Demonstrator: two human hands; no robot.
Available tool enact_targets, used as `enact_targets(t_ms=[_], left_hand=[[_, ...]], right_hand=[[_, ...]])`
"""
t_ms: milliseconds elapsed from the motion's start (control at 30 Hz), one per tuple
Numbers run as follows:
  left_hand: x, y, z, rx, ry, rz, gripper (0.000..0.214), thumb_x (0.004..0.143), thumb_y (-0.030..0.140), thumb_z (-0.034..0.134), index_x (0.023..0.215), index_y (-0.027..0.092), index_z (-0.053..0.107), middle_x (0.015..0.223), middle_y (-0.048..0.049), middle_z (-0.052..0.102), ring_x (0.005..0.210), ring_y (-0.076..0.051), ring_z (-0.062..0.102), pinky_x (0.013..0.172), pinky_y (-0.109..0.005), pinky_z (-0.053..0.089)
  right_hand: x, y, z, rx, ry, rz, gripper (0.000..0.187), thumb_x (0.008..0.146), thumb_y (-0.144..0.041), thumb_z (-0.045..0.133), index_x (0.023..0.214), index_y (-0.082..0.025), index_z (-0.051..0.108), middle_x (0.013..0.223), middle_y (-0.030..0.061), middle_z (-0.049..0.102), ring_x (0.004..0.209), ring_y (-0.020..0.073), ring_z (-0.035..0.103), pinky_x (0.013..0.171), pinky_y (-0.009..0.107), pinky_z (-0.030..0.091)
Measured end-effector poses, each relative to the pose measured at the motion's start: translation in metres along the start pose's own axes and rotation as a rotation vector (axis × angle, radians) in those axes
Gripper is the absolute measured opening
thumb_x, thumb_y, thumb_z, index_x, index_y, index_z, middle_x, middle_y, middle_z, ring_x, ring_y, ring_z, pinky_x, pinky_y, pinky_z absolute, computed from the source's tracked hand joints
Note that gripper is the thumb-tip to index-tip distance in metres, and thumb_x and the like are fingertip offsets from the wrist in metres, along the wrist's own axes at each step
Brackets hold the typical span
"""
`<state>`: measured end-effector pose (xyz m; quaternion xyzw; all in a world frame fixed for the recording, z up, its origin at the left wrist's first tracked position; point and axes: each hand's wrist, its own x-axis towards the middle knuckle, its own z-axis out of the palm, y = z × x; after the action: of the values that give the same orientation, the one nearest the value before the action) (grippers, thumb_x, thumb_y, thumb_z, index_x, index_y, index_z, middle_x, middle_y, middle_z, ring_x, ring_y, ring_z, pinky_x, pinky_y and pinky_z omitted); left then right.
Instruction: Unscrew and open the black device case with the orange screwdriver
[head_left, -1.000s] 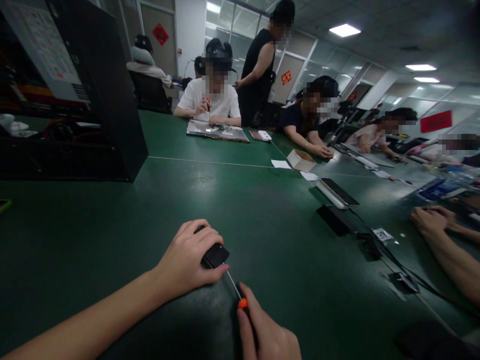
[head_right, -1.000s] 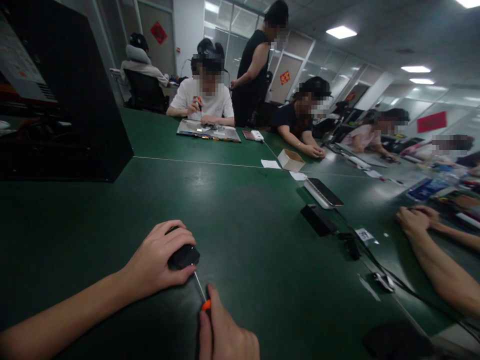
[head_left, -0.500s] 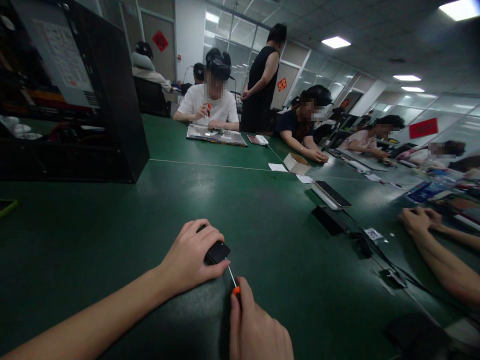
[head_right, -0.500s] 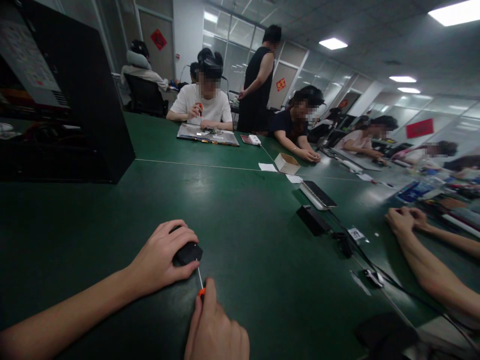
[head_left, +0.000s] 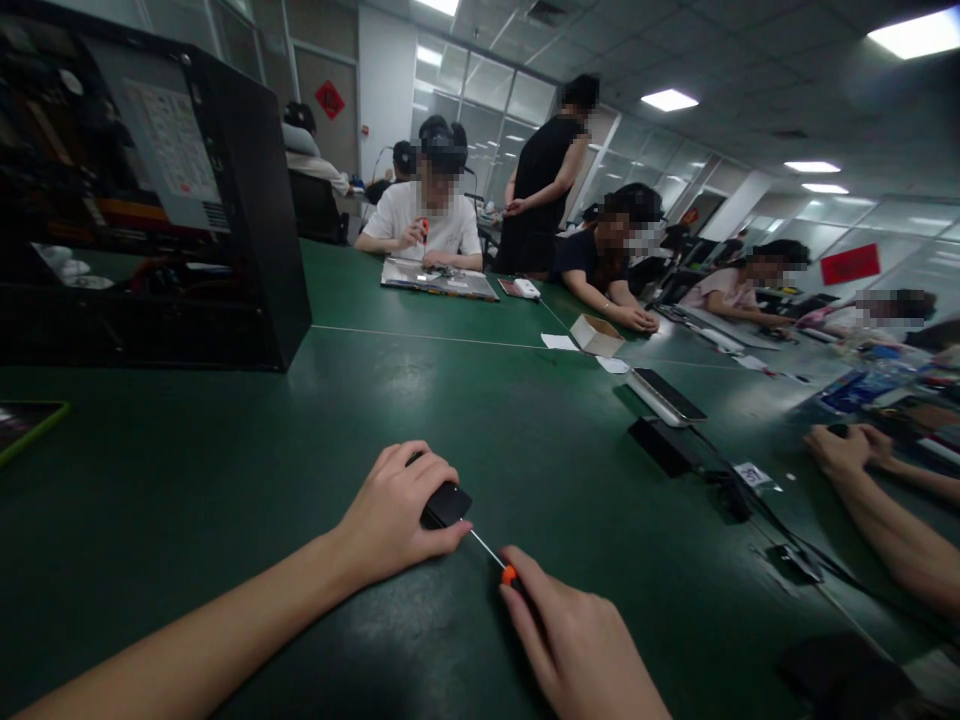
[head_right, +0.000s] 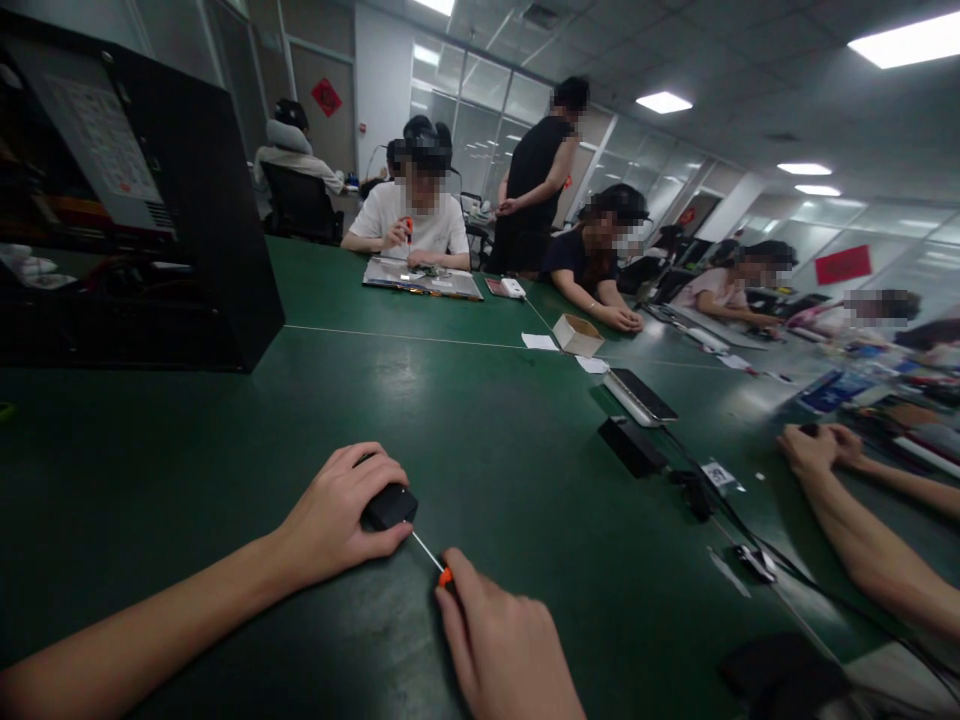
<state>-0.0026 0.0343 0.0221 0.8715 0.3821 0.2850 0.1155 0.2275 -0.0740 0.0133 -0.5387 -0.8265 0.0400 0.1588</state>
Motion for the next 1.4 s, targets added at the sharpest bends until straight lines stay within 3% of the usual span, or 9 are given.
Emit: enact_targets(t_ms=[100, 200, 400, 567, 1100, 1400], left_hand=[[0.000, 0.000, 0.000, -0.009, 0.004, 0.004, 0.034, 0.077, 0.040, 0.077, 0.103, 0.021, 0.067, 0.108, -0.0067, 0.073, 0.116, -0.036, 0.057, 0.101, -0.055, 0.044], [0.000, -0.001, 0.000, -0.019, 0.018, 0.009, 0.035, 0.075, 0.039, 0.078, 0.103, 0.022, 0.067, 0.107, -0.0060, 0.073, 0.115, -0.035, 0.057, 0.101, -0.055, 0.044], [0.000, -0.004, 0.003, -0.041, 0.024, 0.003, 0.035, 0.073, 0.035, 0.079, 0.103, 0.023, 0.066, 0.105, -0.0058, 0.072, 0.113, -0.035, 0.057, 0.099, -0.054, 0.044], [-0.001, -0.003, 0.004, -0.090, 0.034, -0.012, 0.037, 0.069, 0.033, 0.082, 0.101, 0.023, 0.066, 0.103, -0.0043, 0.073, 0.112, -0.035, 0.058, 0.098, -0.052, 0.044], [-0.002, -0.002, 0.005, -0.143, 0.024, 0.001, 0.041, 0.064, 0.028, 0.084, 0.099, 0.022, 0.063, 0.101, -0.0044, 0.070, 0.110, -0.033, 0.057, 0.096, -0.048, 0.045], [0.000, 0.002, -0.001, -0.140, -0.018, 0.036, 0.045, 0.066, 0.030, 0.082, 0.106, 0.020, 0.064, 0.107, -0.0070, 0.070, 0.111, -0.033, 0.060, 0.099, -0.051, 0.046]], right_hand=[[0.014, 0.022, -0.022, -0.027, -0.090, -0.092, 0.024, 0.107, -0.031, 0.039, 0.122, -0.023, 0.055, 0.094, 0.0025, 0.078, 0.072, 0.0189, 0.077, 0.056, 0.026, 0.050], [0.037, 0.039, -0.030, -0.076, -0.178, -0.202, 0.021, 0.107, -0.032, 0.042, 0.117, -0.022, 0.057, 0.094, 0.0019, 0.076, 0.073, 0.0169, 0.075, 0.058, 0.026, 0.045], [0.084, 0.054, -0.015, -0.126, -0.135, -0.425, 0.034, 0.108, -0.041, 0.036, 0.095, -0.018, 0.058, 0.077, 0.0015, 0.071, 0.059, 0.0122, 0.065, 0.054, 0.024, 0.032], [0.099, 0.058, 0.000, -0.112, -0.020, -0.552, 0.047, 0.110, -0.044, 0.025, 0.096, -0.017, 0.060, 0.072, 0.0017, 0.067, 0.055, 0.0111, 0.059, 0.054, 0.025, 0.030], [0.084, 0.059, 0.016, 0.103, -0.011, -0.478, 0.038, 0.109, -0.042, 0.032, 0.095, -0.019, 0.060, 0.073, 0.0010, 0.065, 0.060, 0.0126, 0.059, 0.057, 0.027, 0.034], [0.088, 0.077, 0.001, -0.001, 0.043, -0.450, 0.029, 0.107, -0.037, 0.042, 0.103, -0.019, 0.065, 0.072, 0.0002, 0.064, 0.058, 0.0123, 0.058, 0.056, 0.028, 0.031]])
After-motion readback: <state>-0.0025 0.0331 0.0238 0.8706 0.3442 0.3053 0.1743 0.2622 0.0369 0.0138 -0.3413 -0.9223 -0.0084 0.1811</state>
